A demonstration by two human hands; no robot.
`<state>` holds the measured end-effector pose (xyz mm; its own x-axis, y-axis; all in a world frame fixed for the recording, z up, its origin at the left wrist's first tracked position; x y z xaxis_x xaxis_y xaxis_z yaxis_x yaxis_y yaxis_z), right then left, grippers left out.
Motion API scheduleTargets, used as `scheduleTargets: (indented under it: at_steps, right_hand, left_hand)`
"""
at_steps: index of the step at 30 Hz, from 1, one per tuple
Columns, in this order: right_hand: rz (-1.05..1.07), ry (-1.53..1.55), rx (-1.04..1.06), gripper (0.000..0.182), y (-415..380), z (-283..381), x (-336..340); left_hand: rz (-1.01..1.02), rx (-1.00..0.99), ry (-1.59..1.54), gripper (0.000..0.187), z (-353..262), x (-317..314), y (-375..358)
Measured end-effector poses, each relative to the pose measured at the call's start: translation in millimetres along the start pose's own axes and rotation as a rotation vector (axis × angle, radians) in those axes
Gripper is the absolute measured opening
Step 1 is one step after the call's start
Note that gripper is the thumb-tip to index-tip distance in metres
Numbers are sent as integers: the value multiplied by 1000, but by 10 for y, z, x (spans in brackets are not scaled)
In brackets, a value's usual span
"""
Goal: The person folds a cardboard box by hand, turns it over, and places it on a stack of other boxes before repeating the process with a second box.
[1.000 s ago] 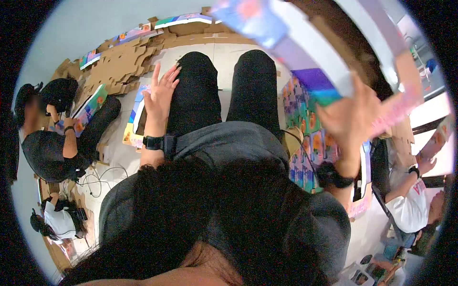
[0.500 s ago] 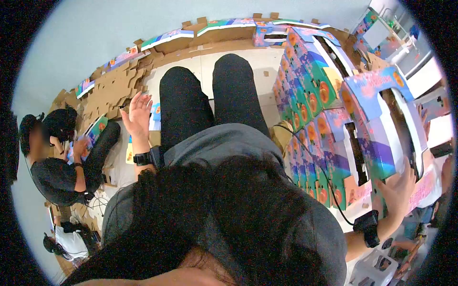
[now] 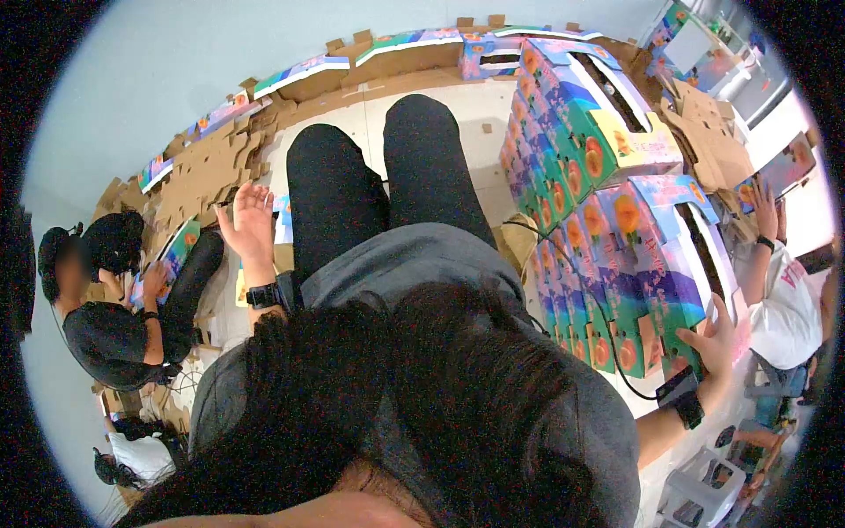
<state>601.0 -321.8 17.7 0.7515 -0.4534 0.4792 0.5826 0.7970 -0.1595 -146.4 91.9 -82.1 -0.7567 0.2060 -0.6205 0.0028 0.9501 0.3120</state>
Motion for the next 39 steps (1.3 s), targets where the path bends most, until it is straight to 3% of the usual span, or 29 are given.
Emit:
scheduleTargets:
  at_steps: [6, 8, 9, 11, 13, 15, 16, 18, 21, 23, 24, 27, 30, 31, 34, 36, 38, 39]
  right_hand:
    - [-60, -2, 1, 100, 250, -367, -121]
    - [-44, -150, -70, 102, 400, -633, -112]
    - [0, -378, -178, 107, 434, -590, -179]
    - [-47, -1009, 140, 108, 543, -852, 85]
    - [-186, -1349, 295, 110, 704, -628, 77]
    - [-226, -1130, 305, 104, 471, 334, -300]
    - [-125, -855, 335, 96, 466, 704, -540]
    - [166, -673, 469, 86, 327, 1620, -1280]
    - [450, -708, 835, 65, 175, 2440, -2252]
    - [727, -787, 665, 45, 293, 2690, -2863]
    - [863, -825, 573, 37, 333, 2782, -3143]
    - [880, -985, 791, 37, 444, 2975, -3923]
    - [937, -934, 1036, 44, 434, 3154, -4516]
    - [988, -929, 1027, 45, 418, 3205, -4678]
    - [1099, -912, 1001, 46, 449, 3259, -5003]
    - [1118, -897, 992, 47, 590, 3210, -5142]
    - [1002, -866, 997, 48, 799, 3212, -5142]
    - [942, -853, 998, 49, 918, 3199, -5101]
  left_hand:
    - [-43, -35, 21, 73, -72, 45, -43]
    - [-37, -31, -26, 73, -33, 133, -64]
    - [-23, -49, -48, 73, -52, 186, -2]
    - [-28, -56, -21, 72, -77, 244, 0]
    - [-49, -51, -28, 69, -132, 338, -14]
    - [-129, -111, 32, 64, -288, 343, -52]
    - [-149, -144, 47, 61, -377, 387, -69]
    - [-258, -211, 156, 52, -597, 513, -118]
    - [-412, -310, 293, 39, -854, 759, -240]
    - [-537, -337, 347, 31, -989, 1056, -347]
    - [-636, -291, 379, 31, -1036, 1191, -420]
    - [-931, -131, 469, 38, -1124, 1554, -648]
    - [-1060, -38, 399, 38, -1086, 1814, -838]
    - [-1027, -12, 373, 39, -1037, 1885, -870]
    - [-894, 216, 723, 48, -879, 1962, -954]
    - [-797, 513, 954, 56, -656, 2126, -955]
    - [-547, 839, 1365, 73, -426, 2299, -957]
    - [-425, 935, 1413, 82, -160, 2637, -1057]
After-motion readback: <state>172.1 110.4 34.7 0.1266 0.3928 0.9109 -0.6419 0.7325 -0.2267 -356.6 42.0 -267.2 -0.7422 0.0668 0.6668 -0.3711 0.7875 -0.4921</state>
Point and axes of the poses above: each hand's wrist, its own y-axis towards the middle knuckle, its own x-axis out of the back of the hand, z = x × y, the point moved 5 cm from there along y, towards the middle knuckle, and after that the axes turned 2 degrees about z, right-handed, at the moved point
